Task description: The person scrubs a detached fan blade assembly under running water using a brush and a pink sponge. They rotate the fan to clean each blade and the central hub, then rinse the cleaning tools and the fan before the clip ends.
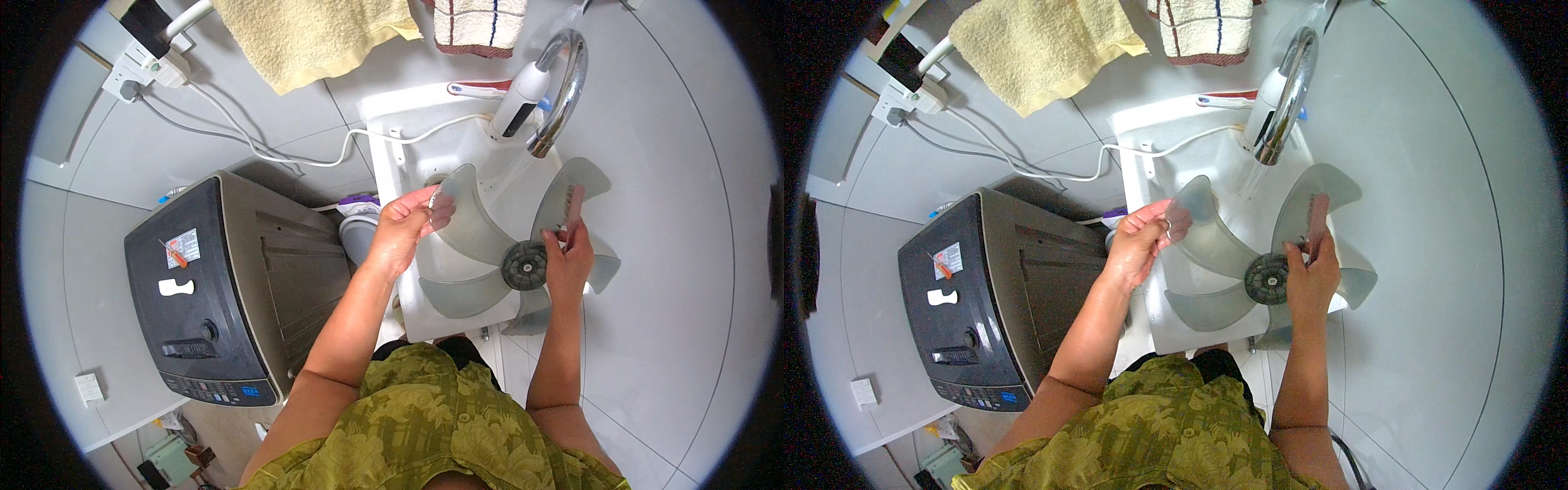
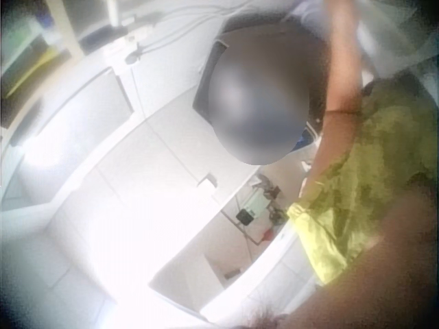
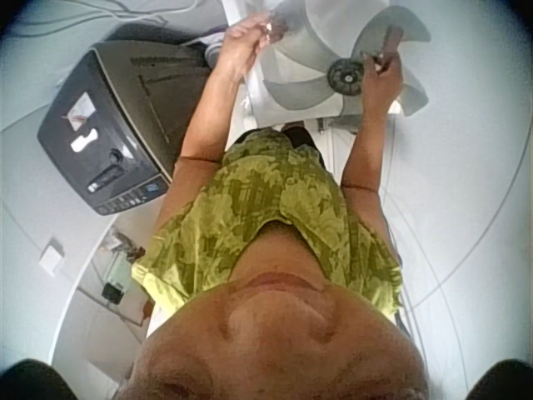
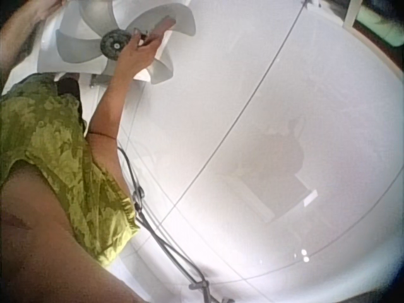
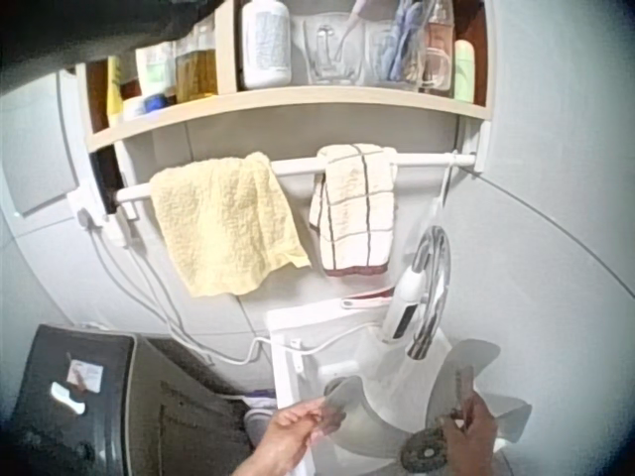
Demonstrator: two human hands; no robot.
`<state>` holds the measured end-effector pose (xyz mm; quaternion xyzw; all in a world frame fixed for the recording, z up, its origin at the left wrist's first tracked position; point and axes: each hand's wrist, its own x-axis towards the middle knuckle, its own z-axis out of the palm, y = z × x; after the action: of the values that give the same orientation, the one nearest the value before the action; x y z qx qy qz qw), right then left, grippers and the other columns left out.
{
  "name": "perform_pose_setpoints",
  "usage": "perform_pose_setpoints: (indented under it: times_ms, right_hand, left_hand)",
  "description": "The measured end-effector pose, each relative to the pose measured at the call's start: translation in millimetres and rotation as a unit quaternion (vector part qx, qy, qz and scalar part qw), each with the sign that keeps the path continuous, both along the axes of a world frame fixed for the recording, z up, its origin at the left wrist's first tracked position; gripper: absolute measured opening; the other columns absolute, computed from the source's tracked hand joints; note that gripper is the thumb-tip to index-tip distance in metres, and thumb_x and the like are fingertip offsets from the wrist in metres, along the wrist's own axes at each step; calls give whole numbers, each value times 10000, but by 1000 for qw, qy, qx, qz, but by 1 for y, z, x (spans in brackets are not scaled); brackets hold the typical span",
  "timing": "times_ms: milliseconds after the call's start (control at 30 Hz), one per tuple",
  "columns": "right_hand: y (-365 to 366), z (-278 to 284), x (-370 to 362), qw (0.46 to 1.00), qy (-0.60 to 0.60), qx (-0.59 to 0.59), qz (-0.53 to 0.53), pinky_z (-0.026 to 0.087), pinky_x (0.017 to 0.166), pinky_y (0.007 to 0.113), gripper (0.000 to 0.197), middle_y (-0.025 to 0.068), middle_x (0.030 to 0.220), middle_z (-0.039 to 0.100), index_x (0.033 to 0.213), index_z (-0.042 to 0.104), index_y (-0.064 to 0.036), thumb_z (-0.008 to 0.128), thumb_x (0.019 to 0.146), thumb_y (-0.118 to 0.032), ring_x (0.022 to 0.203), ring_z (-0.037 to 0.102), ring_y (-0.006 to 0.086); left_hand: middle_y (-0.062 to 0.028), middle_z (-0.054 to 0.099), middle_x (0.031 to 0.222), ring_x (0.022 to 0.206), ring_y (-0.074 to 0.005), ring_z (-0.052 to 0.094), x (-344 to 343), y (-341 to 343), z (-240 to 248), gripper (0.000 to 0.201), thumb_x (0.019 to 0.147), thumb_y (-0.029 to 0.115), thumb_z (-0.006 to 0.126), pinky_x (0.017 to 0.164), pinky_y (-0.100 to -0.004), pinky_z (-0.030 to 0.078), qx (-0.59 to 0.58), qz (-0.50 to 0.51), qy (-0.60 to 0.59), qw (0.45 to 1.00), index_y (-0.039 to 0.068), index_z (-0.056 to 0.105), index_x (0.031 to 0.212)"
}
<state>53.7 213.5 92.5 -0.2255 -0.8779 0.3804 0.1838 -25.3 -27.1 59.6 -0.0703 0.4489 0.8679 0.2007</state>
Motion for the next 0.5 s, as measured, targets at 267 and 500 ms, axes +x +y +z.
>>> perform_pose_setpoints:
  times_ms: [267,500]
  right_hand:
    - [7,-8,-1,999,-45,-20,-7,464,702,373,439,162,846,630,1122,545,23,719,757,-146,773,613,278]
    - [9,-16,-1,999,-42,-30,1,471,694,358,475,157,856,637,1166,542,22,720,757,-143,759,620,264]
  left_hand:
    - [1,664,832,636,-38,547,0,11,-3,214,906,39,515,549,-188,414,-61,39,-2,997,19,657,1065]
    - [-7,675,812,633,-44,581,-1,16,2,205,900,39,516,531,-192,422,-88,59,-38,994,38,674,1031]
